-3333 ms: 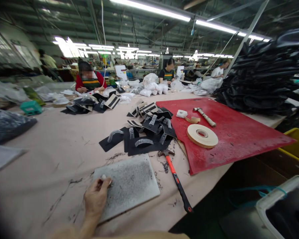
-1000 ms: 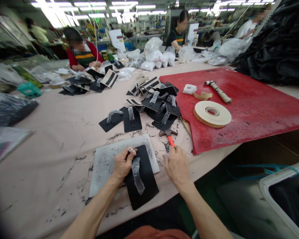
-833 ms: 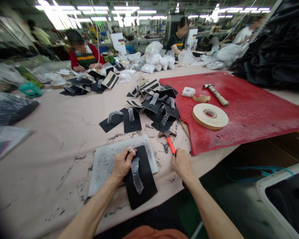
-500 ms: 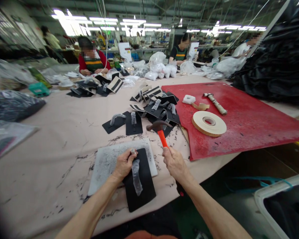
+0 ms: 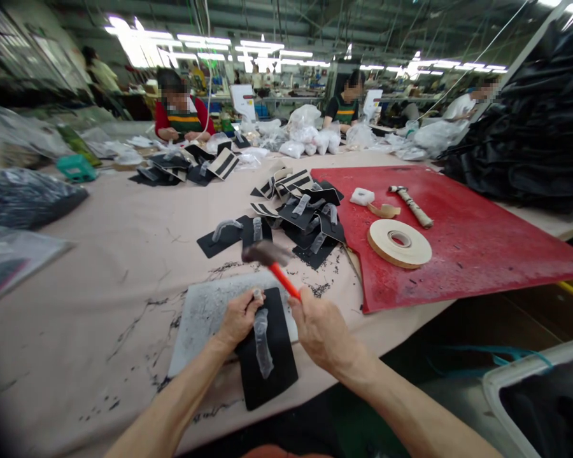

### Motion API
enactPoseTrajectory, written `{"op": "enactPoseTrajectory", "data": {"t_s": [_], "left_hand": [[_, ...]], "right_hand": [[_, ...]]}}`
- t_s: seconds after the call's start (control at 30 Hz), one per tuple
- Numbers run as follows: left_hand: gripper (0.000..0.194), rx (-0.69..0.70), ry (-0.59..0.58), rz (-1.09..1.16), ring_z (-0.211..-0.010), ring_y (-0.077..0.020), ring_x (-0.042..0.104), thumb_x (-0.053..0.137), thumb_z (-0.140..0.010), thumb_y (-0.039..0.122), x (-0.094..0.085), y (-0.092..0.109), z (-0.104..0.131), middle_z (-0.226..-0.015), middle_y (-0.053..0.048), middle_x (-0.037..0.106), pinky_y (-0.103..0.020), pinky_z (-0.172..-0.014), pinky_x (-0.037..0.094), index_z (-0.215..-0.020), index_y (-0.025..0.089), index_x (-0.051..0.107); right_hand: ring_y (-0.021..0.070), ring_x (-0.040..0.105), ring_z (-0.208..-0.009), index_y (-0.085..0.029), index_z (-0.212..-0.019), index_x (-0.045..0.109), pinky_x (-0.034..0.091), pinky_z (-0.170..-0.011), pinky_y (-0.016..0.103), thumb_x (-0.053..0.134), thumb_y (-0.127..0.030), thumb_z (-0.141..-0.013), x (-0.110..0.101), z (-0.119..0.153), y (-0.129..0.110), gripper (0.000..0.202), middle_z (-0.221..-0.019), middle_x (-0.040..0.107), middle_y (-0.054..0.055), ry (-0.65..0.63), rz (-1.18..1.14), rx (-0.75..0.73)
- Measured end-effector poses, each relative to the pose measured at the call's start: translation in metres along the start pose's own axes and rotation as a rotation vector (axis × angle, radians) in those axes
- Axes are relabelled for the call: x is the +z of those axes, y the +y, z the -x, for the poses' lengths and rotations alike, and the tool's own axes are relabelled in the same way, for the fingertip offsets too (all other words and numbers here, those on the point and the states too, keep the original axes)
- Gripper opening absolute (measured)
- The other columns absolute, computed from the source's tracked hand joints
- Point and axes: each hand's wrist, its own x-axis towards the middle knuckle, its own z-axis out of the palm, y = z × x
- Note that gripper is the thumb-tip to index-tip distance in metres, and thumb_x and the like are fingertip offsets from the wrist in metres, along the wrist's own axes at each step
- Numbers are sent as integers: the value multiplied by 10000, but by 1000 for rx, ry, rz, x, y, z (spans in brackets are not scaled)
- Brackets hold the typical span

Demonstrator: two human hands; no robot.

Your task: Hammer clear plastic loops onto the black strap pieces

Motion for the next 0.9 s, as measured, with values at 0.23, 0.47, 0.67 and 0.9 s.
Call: {"op": "enactPoseTrajectory", "data": {"t_s": [0.23,0.47,0.67,0.9], "left_hand": [[211,-11,-9,-4,-930,-227,721,540,-918,303,1,0,0,-997,-64,772,-366,-897,561,-1028,251,713],[179,-23,-40,-36,-758,-210,703,532,-921,303,-1,2,0,-820,-41,747,-322,-744,549,-909,246,702],[193,-29,-10,38,-949,-220,730,556,-911,303,-1,3,-1,-1013,-47,778,-346,-882,555,-1021,252,706],[174,-48,28,29,-890,-226,745,618,-866,313,-5,6,-1,-951,-39,793,-341,-854,575,-963,240,742]], "right_hand": [[149,407,-475,-243,-846,456,246,-505,290,259,-491,-1066,-24,-6,-6,386,-577,463,-18,124,-128,39],[202,538,-549,-212,-872,548,277,-543,307,385,-402,-1037,-2,6,3,300,-654,594,46,-260,156,51],[182,593,-670,-201,-840,564,347,-604,279,318,-394,-1082,10,-4,40,396,-734,636,35,-256,5,202],[319,572,-1100,-97,-1227,560,451,-891,404,561,-246,-959,69,-3,47,307,-1248,584,218,-41,221,239]]}}
